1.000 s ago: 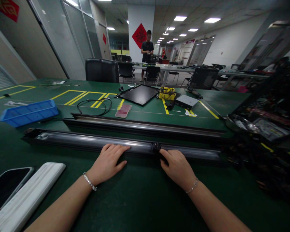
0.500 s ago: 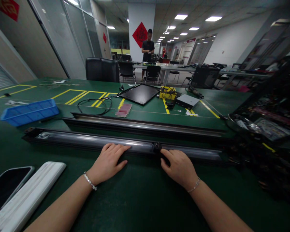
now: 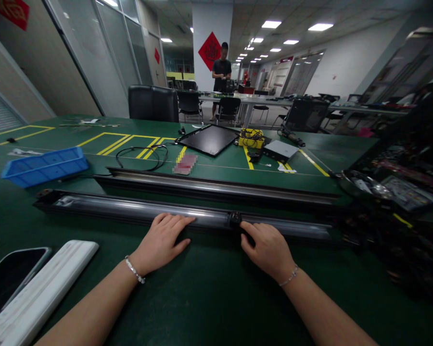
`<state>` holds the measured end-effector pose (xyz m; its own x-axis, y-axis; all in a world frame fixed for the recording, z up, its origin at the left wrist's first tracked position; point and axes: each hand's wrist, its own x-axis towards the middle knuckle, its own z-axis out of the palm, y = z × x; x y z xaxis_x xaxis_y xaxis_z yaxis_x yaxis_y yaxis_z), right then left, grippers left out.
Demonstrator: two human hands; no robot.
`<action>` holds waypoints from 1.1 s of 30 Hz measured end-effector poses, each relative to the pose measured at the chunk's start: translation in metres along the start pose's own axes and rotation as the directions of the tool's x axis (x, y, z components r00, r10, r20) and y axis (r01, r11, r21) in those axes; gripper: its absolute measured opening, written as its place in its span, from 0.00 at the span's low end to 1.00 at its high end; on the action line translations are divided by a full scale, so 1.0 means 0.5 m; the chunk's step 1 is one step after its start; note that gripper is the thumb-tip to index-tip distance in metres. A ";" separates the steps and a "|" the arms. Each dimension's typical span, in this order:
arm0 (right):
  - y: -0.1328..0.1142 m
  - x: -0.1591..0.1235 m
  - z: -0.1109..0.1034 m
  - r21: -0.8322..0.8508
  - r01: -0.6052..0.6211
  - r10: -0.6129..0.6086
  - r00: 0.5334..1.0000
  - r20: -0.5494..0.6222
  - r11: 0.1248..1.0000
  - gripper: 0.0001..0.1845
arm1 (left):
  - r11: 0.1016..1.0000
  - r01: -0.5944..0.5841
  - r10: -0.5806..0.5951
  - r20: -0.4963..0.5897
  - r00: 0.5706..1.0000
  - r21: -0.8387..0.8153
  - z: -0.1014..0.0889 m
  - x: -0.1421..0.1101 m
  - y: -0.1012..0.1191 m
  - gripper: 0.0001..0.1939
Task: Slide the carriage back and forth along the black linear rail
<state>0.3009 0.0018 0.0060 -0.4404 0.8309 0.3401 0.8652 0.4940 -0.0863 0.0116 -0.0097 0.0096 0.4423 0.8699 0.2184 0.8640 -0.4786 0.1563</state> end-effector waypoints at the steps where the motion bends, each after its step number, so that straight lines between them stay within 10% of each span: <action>1: 0.000 0.001 -0.001 0.002 0.003 -0.003 1.000 0.000 1.000 0.14 | 1.000 0.000 0.000 0.000 1.000 -0.001 0.000 0.000 0.000 0.24; 33: 0.021 0.004 -0.007 -0.079 0.108 -0.110 0.994 -0.025 0.991 0.12 | 1.000 0.001 -0.001 0.006 1.000 -0.011 0.002 -0.002 -0.003 0.24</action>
<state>0.3102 0.0077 0.0092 -0.5266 0.7648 0.3711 0.8290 0.5586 0.0252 0.0100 -0.0098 0.0081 0.4433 0.8709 0.2123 0.8615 -0.4793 0.1673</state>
